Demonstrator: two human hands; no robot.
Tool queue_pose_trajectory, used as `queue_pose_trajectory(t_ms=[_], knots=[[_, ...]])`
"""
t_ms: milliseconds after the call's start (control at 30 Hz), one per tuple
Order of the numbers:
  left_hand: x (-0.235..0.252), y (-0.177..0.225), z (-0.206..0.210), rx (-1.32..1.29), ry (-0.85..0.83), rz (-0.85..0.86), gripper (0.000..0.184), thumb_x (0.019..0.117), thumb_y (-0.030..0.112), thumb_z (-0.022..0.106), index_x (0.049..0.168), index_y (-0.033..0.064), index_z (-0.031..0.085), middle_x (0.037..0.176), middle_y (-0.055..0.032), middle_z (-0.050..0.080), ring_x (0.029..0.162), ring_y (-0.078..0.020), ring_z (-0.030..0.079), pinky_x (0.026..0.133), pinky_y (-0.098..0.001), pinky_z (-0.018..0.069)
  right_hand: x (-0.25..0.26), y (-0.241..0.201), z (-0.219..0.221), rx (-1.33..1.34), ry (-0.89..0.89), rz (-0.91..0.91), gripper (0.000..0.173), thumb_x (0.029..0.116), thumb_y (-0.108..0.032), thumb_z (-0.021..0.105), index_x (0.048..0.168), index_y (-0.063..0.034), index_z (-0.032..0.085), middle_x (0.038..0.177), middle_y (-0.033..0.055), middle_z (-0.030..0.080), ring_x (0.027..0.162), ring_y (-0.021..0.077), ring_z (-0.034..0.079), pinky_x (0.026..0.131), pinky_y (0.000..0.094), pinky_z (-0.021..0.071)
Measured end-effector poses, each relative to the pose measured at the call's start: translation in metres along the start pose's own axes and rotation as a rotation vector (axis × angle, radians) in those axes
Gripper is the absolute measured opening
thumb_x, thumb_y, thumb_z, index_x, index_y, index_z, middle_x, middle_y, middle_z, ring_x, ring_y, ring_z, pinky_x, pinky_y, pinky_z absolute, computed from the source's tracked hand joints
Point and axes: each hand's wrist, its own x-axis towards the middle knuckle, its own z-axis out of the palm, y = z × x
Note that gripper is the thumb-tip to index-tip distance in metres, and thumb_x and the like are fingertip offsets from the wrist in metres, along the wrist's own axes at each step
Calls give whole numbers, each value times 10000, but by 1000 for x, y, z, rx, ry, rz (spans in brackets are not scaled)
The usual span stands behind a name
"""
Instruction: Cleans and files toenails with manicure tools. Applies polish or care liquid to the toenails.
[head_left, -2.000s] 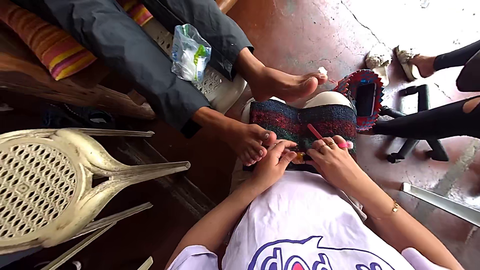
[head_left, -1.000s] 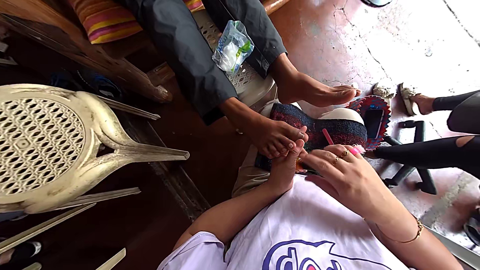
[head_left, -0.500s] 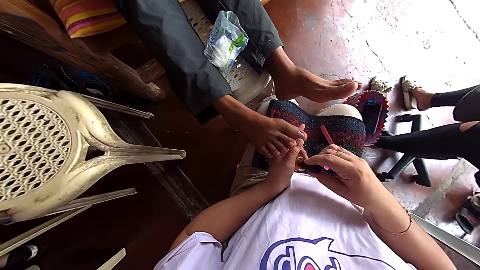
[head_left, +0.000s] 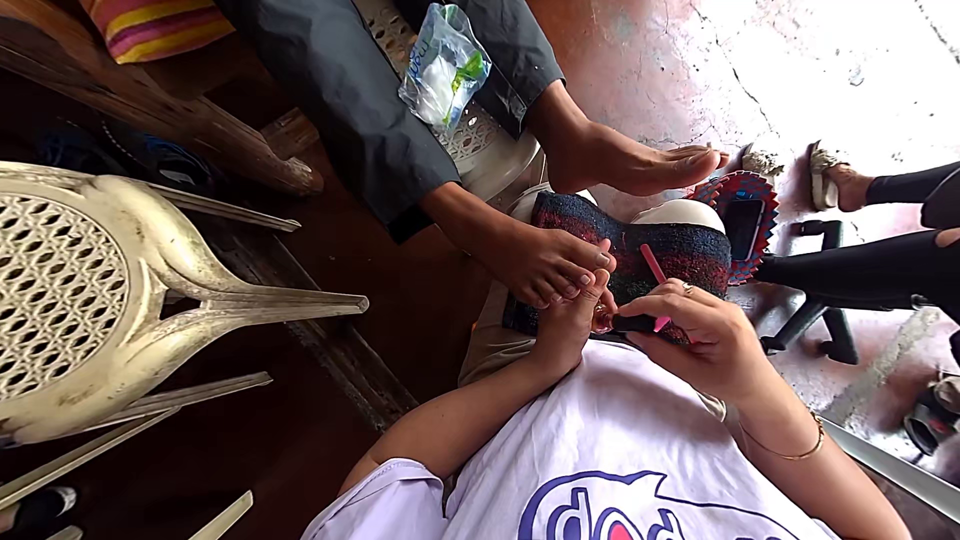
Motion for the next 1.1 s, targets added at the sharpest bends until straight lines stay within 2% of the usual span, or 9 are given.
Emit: queue_pose_trajectory(t_ms=[67, 167, 267, 333, 467, 533, 667, 933, 1100], knots=[[1, -1, 0, -16, -4, -8, 153, 1015, 99, 553, 1002, 57, 699, 674, 7, 661, 624, -65, 642, 620, -215, 556, 3, -1, -7, 49, 79, -22, 192, 942, -168, 661, 1098, -67, 710, 986, 1, 699, 948, 40, 642, 834, 216, 547], [0, 1, 2, -40, -2, -42, 169, 1020, 82, 545, 1089, 40, 693, 688, -9, 679, 601, -60, 643, 579, -191, 549, 14, -3, -11, -12, 233, -90, 186, 914, -157, 681, 1081, -78, 704, 986, -24, 672, 948, 40, 635, 815, 208, 553], [1, 0, 2, -57, 2, -51, 200, 1020, 82, 548, 1158, 15, 676, 663, -12, 665, 589, -66, 636, 575, -190, 540, 29, -4, -7, -168, 314, -146, 198, 890, -126, 687, 1071, -47, 702, 976, 15, 676, 966, 84, 625, 841, 240, 523], [1, 0, 2, -49, 9, -49, 202, 1019, 87, 551, 1157, 15, 681, 656, 1, 658, 592, -59, 635, 586, -190, 543, 36, -4, -3, -238, 316, -170, 194, 886, -114, 694, 1059, -28, 709, 958, 51, 683, 957, 118, 627, 848, 268, 511], [0, 1, 4, -6, 42, -12, 126, 1005, 84, 574, 966, 90, 694, 683, 40, 651, 638, -39, 639, 616, -200, 553, 43, -3, 2, -245, 263, -172, 199, 890, -121, 695, 1057, -16, 715, 938, 64, 679, 945, 125, 622, 848, 270, 500], [0, 1, 4, -8, 49, -5, 127, 1000, 78, 581, 990, 93, 707, 704, 43, 665, 657, -36, 648, 629, -203, 558, 44, -2, 3, -246, 246, -162, 201, 887, -117, 687, 1055, -12, 718, 943, 70, 688, 946, 124, 625, 841, 260, 500], [0, 0, 4, -14, 45, 4, 149, 1002, 92, 588, 897, 111, 691, 688, 33, 661, 652, -45, 649, 636, -214, 563, 45, 0, 4, -231, 228, -140, 205, 884, -112, 688, 1056, -5, 724, 948, 75, 698, 936, 119, 631, 835, 259, 506], [1, -3, 0, -38, 1, -31, 148, 1016, 107, 571, 1035, 52, 707, 671, 4, 660, 622, -77, 650, 609, -228, 561, 46, 8, -4, -201, 259, -90, 202, 875, -98, 663, 1045, -1, 712, 966, 67, 694, 966, 93, 634, 860, 235, 516], [0, -2, -1, -42, 3, -49, 131, 1022, 99, 563, 991, 54, 683, 683, -8, 669, 608, -69, 638, 590, -217, 548, 52, 11, -2, -172, 290, -33, 202, 878, -77, 651, 1054, 4, 707, 1005, 65, 692, 933, 44, 640, 814, 177, 535]])
